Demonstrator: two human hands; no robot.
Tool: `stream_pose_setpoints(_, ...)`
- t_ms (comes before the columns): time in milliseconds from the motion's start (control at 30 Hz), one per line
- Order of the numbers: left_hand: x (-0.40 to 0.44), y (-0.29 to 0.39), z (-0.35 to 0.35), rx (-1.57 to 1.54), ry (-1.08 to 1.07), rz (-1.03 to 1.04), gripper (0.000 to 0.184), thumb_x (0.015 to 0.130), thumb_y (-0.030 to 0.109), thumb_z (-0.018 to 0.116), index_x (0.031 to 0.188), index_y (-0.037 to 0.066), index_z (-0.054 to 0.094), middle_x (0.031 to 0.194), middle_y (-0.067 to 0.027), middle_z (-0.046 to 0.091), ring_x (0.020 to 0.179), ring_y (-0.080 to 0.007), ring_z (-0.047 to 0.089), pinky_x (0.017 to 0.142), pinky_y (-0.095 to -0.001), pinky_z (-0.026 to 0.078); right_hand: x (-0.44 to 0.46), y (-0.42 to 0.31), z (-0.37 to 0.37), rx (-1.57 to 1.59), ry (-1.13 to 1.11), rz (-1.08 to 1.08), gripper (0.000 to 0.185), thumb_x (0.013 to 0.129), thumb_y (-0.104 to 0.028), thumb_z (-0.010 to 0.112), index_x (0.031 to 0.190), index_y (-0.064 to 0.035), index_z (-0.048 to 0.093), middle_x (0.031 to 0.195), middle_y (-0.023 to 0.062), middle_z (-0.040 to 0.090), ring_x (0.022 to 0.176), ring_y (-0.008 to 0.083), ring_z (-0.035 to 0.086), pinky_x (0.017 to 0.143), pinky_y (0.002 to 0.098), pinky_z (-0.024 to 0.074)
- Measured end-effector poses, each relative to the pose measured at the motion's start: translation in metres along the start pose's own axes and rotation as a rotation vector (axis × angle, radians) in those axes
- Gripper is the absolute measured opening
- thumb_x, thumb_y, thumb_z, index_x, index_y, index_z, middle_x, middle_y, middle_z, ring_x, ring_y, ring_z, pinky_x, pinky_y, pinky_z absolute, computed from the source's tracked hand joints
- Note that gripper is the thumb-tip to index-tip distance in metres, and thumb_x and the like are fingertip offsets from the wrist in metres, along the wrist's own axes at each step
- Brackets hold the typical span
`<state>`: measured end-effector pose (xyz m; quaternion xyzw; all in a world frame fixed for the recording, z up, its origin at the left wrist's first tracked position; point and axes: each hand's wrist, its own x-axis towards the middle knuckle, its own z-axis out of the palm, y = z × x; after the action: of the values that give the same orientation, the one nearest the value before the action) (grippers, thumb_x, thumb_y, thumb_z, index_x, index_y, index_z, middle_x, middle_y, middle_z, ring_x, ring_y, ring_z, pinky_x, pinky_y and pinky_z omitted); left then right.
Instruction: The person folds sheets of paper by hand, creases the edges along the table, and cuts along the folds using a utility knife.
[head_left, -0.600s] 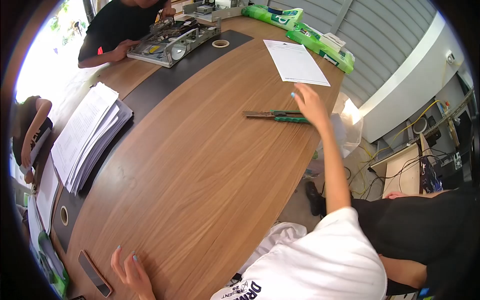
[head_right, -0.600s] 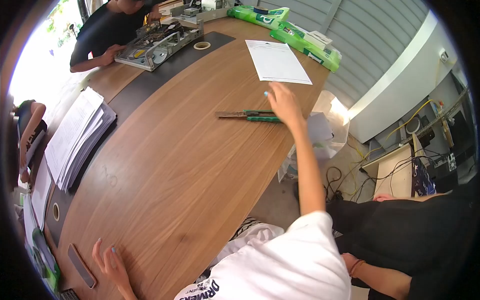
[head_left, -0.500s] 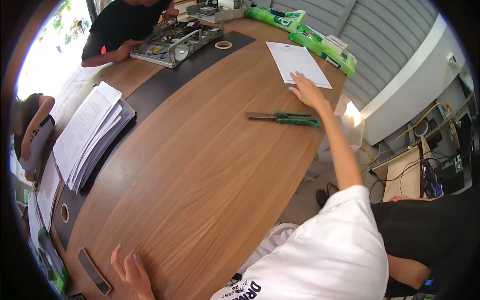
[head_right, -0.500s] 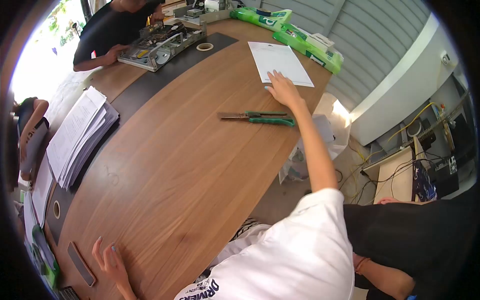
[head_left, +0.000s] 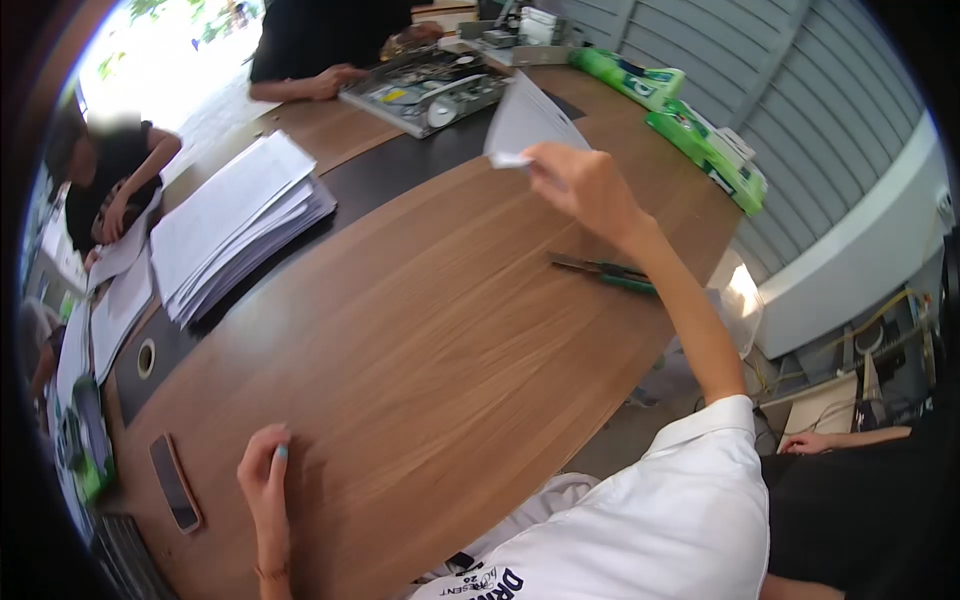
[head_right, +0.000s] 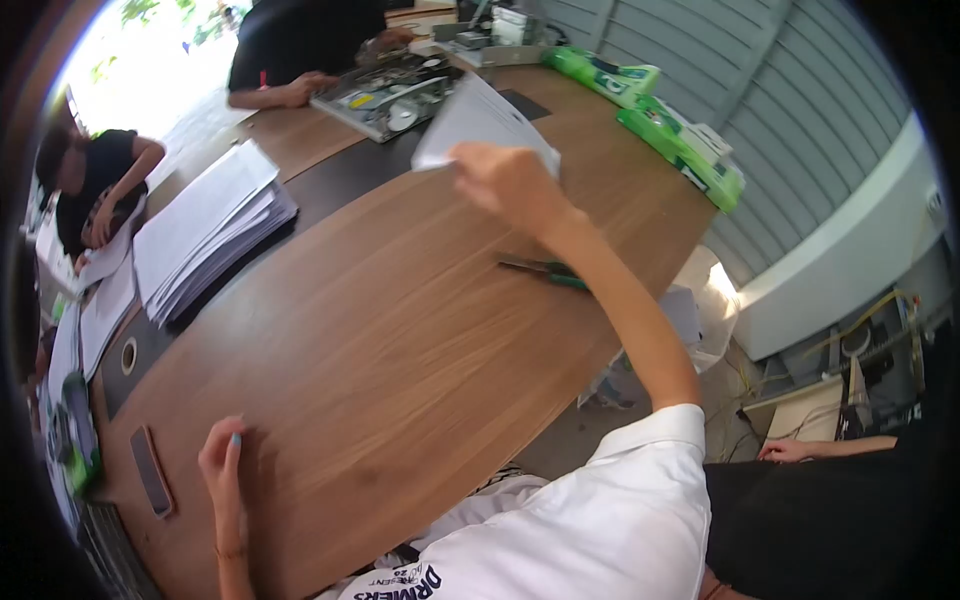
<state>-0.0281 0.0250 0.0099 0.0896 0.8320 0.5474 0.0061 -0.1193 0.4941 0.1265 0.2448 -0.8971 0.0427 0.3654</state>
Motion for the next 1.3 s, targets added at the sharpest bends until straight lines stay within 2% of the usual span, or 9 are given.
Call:
stream_pose_setpoints(167,0.029,0.041,0.039,0.285,0.289,0.589,0.091,0.069,0.025,0.075,0.14,0.009,0.02,0.146,-0.0183,0.019,0.136,-0.028,0.019,0.109,-0.043,0.018,0.006,-0.149,-0.005,0.251,-0.16,-0.454,0.016,0.072,-0.005,0.06,0.088,-0.001,0.06,0.08,0.0083,0.064,0.061,0.0137,0.063,0.051,0.0261,0.0499)
stream_pose_setpoints(233,0.021,0.039,0.044,0.501,0.304,0.787,0.086,0.064,0.025,0.077,0.137,0.011,0.033,0.145,-0.0164,0.024,0.134,-0.0314,0.022,0.109,-0.0451,0.018,-0.006,-0.184,-0.001,0.339,-0.172,-0.492,0.019,0.07,-0.006,0.06,0.088,-0.0008,0.061,0.079,0.0057,0.064,0.061,0.0123,0.062,0.052,0.0241,0.0501)
stream_pose_setpoints(533,-0.033,0.031,0.05,0.061,-0.482,0.312,0.038,0.075,0.0,0.059,0.113,0.006,0.059,0.124,-0.0086,0.054,0.126,-0.0295,0.039,0.106,-0.0424,0.028,-0.034,-0.215,0.0,0.628,-0.216,-0.41,0.031,0.071,-0.017,0.067,0.097,-0.0019,0.059,0.096,0.0129,0.062,0.08,0.0214,0.063,0.066,0.0283,0.0519)
stream_pose_setpoints(733,-0.043,0.019,0.045,-0.527,0.023,-0.264,0.036,0.09,0.017,0.054,0.121,-0.001,0.047,0.115,-0.0078,0.054,0.106,-0.0144,0.05,0.09,-0.0308,0.041,-0.036,-0.191,-0.008,0.45,0.367,-0.287,0.023,0.079,-0.015,0.065,0.1,-0.0117,0.057,0.112,0.012,0.057,0.106,0.0279,0.054,0.092,0.0399,0.0429)
stream_pose_setpoints(833,-0.031,0.027,0.037,-0.848,0.169,-0.496,0.042,0.088,0.02,0.057,0.122,-0.001,0.044,0.118,-0.0071,0.052,0.106,-0.0155,0.051,0.088,-0.0298,0.042,-0.035,-0.193,0.017,0.474,0.078,-0.319,0.028,0.079,-0.013,0.064,0.105,-0.0117,0.057,0.113,0.0104,0.057,0.111,0.0241,0.05,0.093,0.0386,0.0415)
stream_pose_setpoints(1067,-0.027,0.024,0.021,-0.653,0.143,-0.58,0.05,0.087,0.018,0.058,0.128,-0.001,0.037,0.122,-0.0116,0.049,0.106,-0.0171,0.053,0.085,-0.029,0.047,-0.039,-0.194,0.077,0.446,-0.436,-0.349,0.052,0.073,-0.022,0.07,0.12,-0.0095,0.051,0.126,0.0101,0.05,0.115,0.0262,0.048,0.095,0.0391,0.039)
stream_pose_setpoints(1167,-0.026,0.026,0.015,-0.366,0.299,-0.211,0.056,0.083,0.02,0.063,0.129,0.0,0.038,0.126,-0.0166,0.045,0.113,-0.0229,0.049,0.093,-0.037,0.042,-0.041,-0.196,0.078,0.406,-0.404,-0.358,0.05,0.073,-0.023,0.069,0.118,-0.0092,0.052,0.123,0.0101,0.052,0.112,0.0244,0.05,0.092,0.0383,0.0409)
stream_pose_setpoints(1233,-0.017,0.038,0.01,0.707,0.605,0.303,0.068,0.079,0.031,0.067,0.132,0.002,0.036,0.132,-0.0196,0.039,0.123,-0.0301,0.04,0.103,-0.0446,0.031,-0.042,-0.198,0.076,0.38,-0.39,-0.358,0.05,0.073,-0.023,0.07,0.117,-0.0091,0.052,0.12,0.01,0.053,0.11,0.0243,0.051,0.091,0.0379,0.0414)
stream_pose_setpoints(1300,-0.015,0.057,0.016,0.789,0.276,0.313,0.074,0.077,0.036,0.067,0.134,0.004,0.034,0.137,-0.018,0.035,0.128,-0.0312,0.032,0.106,-0.0455,0.023,-0.043,-0.201,0.076,0.348,-0.374,-0.352,0.049,0.073,-0.023,0.07,0.116,-0.0089,0.053,0.117,0.0098,0.054,0.108,0.0241,0.052,0.089,0.0375,0.0419)
